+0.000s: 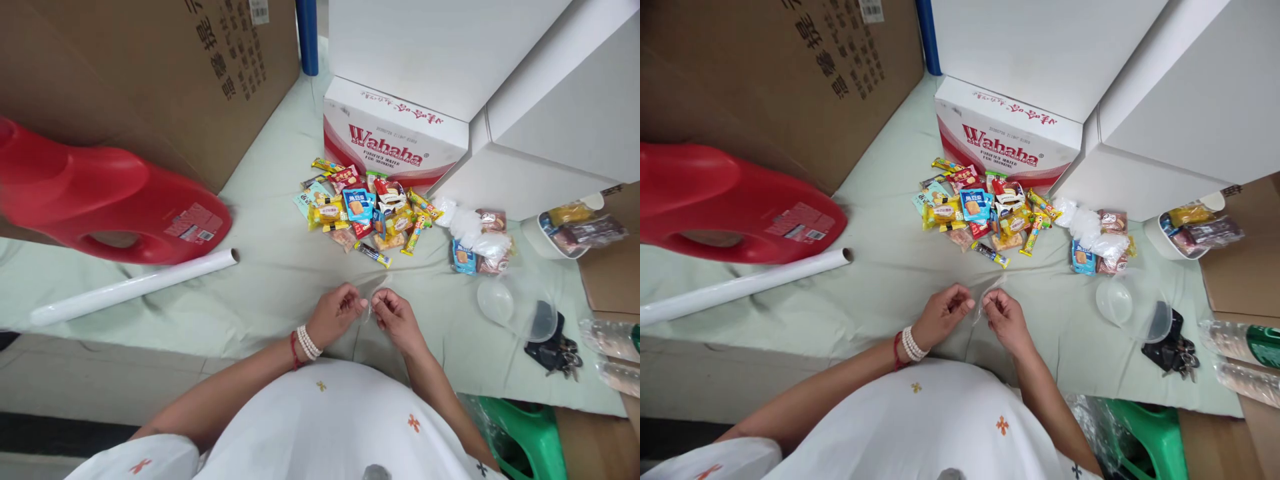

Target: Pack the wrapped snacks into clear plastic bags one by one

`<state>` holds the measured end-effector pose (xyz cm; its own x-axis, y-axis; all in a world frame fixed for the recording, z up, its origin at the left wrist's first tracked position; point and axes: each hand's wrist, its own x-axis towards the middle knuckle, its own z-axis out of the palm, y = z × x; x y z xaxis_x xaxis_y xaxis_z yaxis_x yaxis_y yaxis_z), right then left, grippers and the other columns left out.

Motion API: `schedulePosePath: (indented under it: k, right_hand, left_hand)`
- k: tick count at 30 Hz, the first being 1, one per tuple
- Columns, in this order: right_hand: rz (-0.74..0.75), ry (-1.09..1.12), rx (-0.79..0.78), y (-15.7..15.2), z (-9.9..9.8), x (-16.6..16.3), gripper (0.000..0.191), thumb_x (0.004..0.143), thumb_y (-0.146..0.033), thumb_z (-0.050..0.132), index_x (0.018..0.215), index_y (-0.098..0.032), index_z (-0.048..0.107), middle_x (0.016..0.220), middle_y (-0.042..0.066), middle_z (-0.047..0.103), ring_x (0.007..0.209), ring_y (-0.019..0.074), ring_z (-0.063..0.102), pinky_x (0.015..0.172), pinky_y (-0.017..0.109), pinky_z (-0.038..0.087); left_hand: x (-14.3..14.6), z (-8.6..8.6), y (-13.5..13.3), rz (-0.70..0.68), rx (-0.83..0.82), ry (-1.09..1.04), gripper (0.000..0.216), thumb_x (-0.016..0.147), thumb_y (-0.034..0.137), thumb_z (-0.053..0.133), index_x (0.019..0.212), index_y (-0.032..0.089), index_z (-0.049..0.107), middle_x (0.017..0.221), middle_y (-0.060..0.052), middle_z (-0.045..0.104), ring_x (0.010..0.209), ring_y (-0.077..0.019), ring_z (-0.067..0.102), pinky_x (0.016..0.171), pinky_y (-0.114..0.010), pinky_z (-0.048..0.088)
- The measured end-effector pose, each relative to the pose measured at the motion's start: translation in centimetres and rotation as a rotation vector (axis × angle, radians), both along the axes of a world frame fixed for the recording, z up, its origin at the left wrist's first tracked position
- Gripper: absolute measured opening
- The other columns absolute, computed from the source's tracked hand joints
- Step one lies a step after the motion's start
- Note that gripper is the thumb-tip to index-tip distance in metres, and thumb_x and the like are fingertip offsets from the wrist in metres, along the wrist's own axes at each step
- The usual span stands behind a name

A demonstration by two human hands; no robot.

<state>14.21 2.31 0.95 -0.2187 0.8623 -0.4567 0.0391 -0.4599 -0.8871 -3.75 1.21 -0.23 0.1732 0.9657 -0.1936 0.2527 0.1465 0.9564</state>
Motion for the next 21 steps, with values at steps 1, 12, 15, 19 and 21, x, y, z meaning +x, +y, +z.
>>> schedulePosePath:
  k: [1, 12, 15, 19, 21]
  right_hand:
    - [0.02, 0.001, 0.001, 0.0, 0.1, 0.0, 0.042, 0.081, -0.062, 0.073, 0.081, -0.023, 0.057, 0.059, -0.007, 0.043, 0.048, 0.0089, 0.034, 0.045, 0.023, 0.03]
    - [-0.252, -0.033, -0.077, -0.6, 0.0, 3.9, 0.03, 0.075, -0.047, 0.075, 0.077, -0.022, 0.058, 0.059, -0.007, 0.045, 0.047, 0.0078, 0.031, 0.041, 0.021, 0.022]
    - [-0.284, -0.006, -0.14, -1.1, -0.3, 5.2, 0.033, 0.071, -0.047, 0.079, 0.075, -0.021, 0.058, 0.062, -0.006, 0.045, 0.048, 0.0071, 0.03, 0.039, 0.02, 0.02]
    - [-0.211, 0.007, -0.199, -1.5, -0.3, 6.8, 0.036, 0.071, -0.049, 0.08, 0.075, -0.021, 0.058, 0.057, -0.007, 0.042, 0.047, 0.0068, 0.027, 0.039, 0.02, 0.019]
    - [-0.135, 0.039, -0.223, -1.5, 0.1, 7.5, 0.038, 0.073, -0.05, 0.08, 0.075, -0.02, 0.058, 0.055, -0.008, 0.039, 0.046, 0.006, 0.023, 0.04, 0.019, 0.017]
  left_hand:
    - [0.2, 0.0, 0.2, 0.002, -0.041, -0.034, 0.038, 0.09, 0.054, 0.062, 0.088, 0.016, 0.067, 0.072, 0.0, 0.058, 0.061, -0.012, 0.047, 0.058, -0.025, 0.037]
    - [-2.8, -1.8, 1.0, 0.292, -0.322, -0.406, 0.047, 0.074, 0.062, 0.074, 0.074, 0.018, 0.056, 0.059, 0.007, 0.042, 0.053, -0.0069, 0.031, 0.05, -0.021, 0.027]
    - [-4.4, -1.9, 0.6, 0.295, -0.356, -0.43, 0.047, 0.074, 0.061, 0.075, 0.074, 0.018, 0.056, 0.06, 0.007, 0.042, 0.053, -0.0069, 0.032, 0.05, -0.021, 0.027]
    - [-6.5, -0.9, 1.1, 0.053, -0.301, -0.33, 0.043, 0.083, 0.059, 0.068, 0.074, 0.017, 0.058, 0.065, 0.004, 0.048, 0.059, -0.01, 0.041, 0.056, -0.023, 0.035]
    - [-7.6, 0.1, 2.1, -0.105, -0.17, -0.209, 0.039, 0.085, 0.055, 0.066, 0.076, 0.017, 0.062, 0.077, -0.001, 0.058, 0.07, -0.0135, 0.05, 0.065, -0.025, 0.042]
